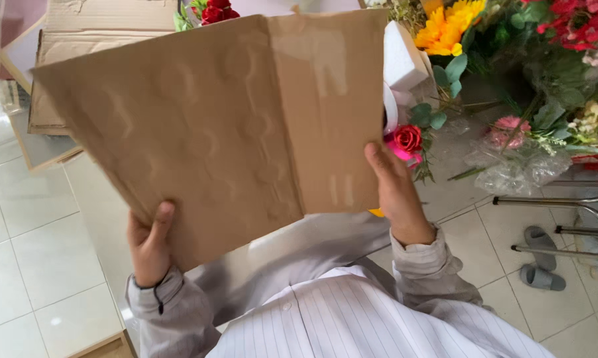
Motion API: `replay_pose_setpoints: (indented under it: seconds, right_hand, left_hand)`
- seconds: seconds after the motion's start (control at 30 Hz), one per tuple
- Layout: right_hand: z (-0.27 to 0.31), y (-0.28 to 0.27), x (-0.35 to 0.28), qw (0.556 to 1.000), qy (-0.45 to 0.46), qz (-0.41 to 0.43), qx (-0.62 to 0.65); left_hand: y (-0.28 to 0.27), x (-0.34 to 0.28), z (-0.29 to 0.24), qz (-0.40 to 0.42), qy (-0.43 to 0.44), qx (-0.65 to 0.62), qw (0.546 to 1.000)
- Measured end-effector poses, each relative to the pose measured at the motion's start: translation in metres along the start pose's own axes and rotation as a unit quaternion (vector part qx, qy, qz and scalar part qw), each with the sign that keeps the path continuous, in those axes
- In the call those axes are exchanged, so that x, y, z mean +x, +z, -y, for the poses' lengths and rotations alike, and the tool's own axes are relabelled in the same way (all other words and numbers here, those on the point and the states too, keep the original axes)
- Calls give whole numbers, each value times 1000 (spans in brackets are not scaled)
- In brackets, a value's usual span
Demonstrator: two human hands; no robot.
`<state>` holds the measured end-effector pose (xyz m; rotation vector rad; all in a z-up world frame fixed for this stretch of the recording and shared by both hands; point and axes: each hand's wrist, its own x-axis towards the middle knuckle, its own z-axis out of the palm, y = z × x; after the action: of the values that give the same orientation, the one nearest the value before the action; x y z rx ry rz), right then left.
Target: The person cuts a block of foam using a utility knife, gathers artificial roses, and then prepares cardboard by rolling and taping it.
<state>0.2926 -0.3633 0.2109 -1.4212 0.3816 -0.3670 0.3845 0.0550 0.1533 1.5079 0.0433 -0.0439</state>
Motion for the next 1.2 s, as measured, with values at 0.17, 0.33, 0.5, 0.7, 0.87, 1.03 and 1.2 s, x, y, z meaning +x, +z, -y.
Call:
replay_pose_setpoints:
  seconds: [0.17, 0.33, 0.5, 0.7, 0.87, 1.03, 1.2]
  right_hand:
    - [-44, -3, -15, 936, 132, 251, 208]
    - [-19, 36, -19, 902, -216, 248, -280]
    - [-67, 55, -37, 756, -324, 236, -517]
    - [-12, 23, -12, 793, -345, 220, -451]
    - [45, -59, 93, 810, -383, -99, -433]
    - [22, -67, 176, 869, -143, -28, -473]
    - [9, -108, 161, 882, -139, -87, -442]
  left_hand:
    - [-32, -44, -32, -172, 70, -39, 982]
    - [-14, -59, -89, -221, 160, -22, 962]
    - [16, -67, -126, -184, 230, 15, 956]
    - [19, -72, -124, -304, 92, -21, 948]
    - [26, -85, -120, -263, 108, 22, 958]
    - [29, -82, -121, -298, 35, 29, 954]
    - [20, -75, -110, -294, 25, 18, 955]
